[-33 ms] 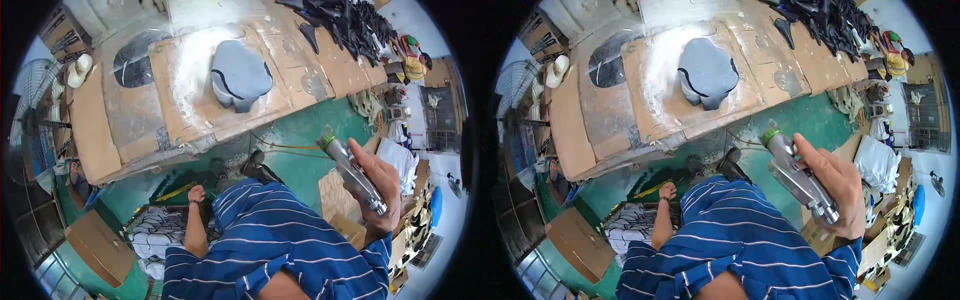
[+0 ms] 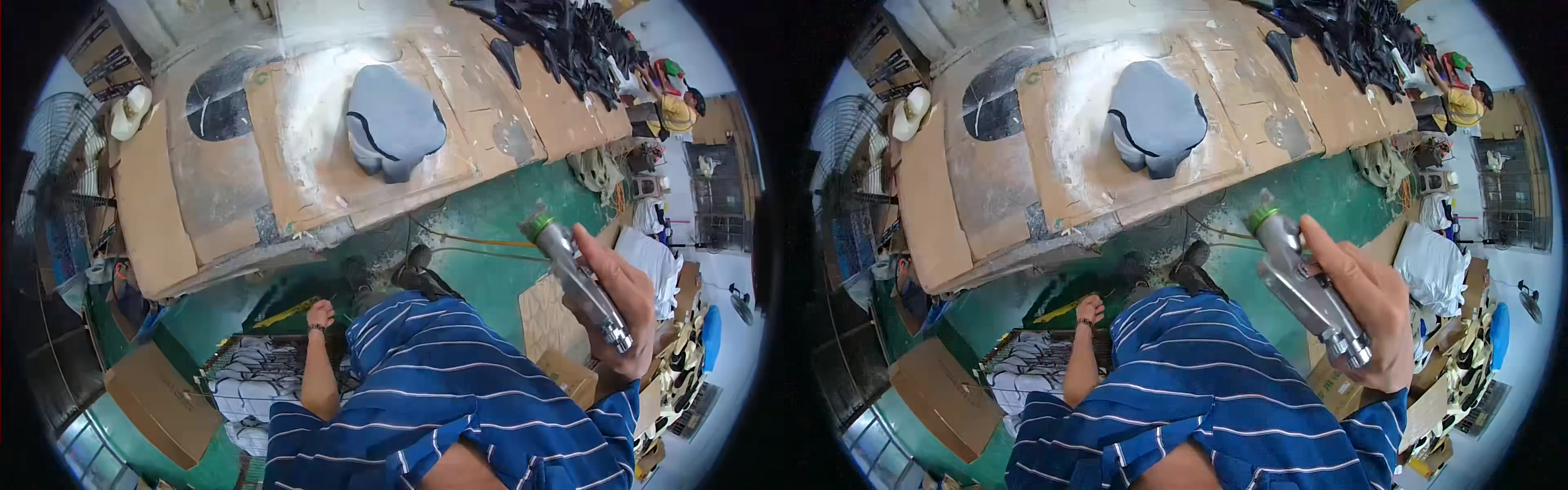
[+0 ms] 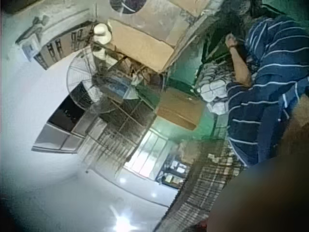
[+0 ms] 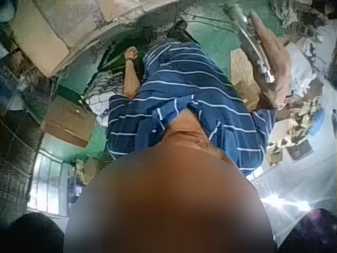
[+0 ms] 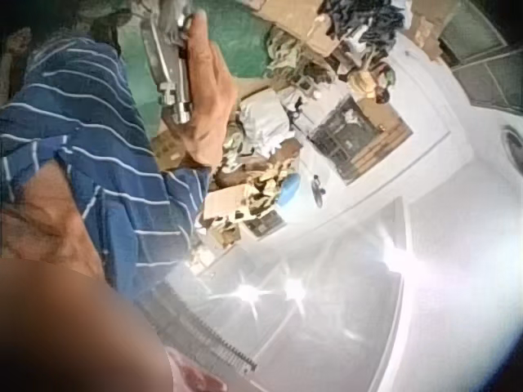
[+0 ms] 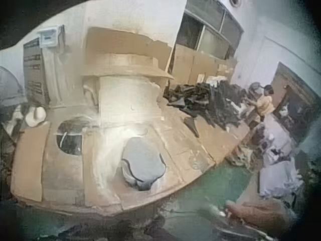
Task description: Applying spray adhesive to padded parts on a workbench using a pneumatic spray gun.
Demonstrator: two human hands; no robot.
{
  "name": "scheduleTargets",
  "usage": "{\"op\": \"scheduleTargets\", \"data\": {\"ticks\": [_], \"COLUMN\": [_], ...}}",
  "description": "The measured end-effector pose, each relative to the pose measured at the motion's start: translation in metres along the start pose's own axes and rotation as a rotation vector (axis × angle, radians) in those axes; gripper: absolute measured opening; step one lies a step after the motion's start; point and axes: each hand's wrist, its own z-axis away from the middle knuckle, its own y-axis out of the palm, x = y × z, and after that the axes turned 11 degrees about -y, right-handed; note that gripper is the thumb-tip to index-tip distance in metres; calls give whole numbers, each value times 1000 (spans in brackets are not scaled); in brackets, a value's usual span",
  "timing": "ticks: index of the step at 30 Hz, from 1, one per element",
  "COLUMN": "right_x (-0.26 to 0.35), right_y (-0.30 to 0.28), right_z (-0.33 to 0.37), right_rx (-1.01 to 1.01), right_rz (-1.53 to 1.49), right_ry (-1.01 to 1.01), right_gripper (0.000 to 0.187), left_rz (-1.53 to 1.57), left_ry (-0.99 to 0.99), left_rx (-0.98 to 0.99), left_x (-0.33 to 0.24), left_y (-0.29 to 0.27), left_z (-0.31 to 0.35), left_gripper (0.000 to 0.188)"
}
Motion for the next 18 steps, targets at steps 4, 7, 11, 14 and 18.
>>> {"op": "scheduleTargets", "data": {"ticks": [4, 7, 11, 14, 18], "right_x": [25, 38, 55, 65, 62], "right_y": [7, 14, 8, 10, 3], "right_z": [7, 20, 28, 46, 62], "right_rx": [61, -41, 119, 65, 161], "right_rz": [102, 81, 73, 190, 119], "right_ry": [-106, -71, -136, -98, -36], "right_gripper": [68, 59, 69, 67, 67], "left_rz": [-53, 67, 85, 52, -12], "left_ry": [129, 321, 768, 962, 1275], "left_rx": [15, 159, 8, -51, -56], "left_x": [-15, -41, -108, -215, -324], "left_y": [14, 23, 44, 103, 145], "left_z": [7, 18, 50, 140, 222], "left_gripper": [24, 26, 29, 29, 32]}}
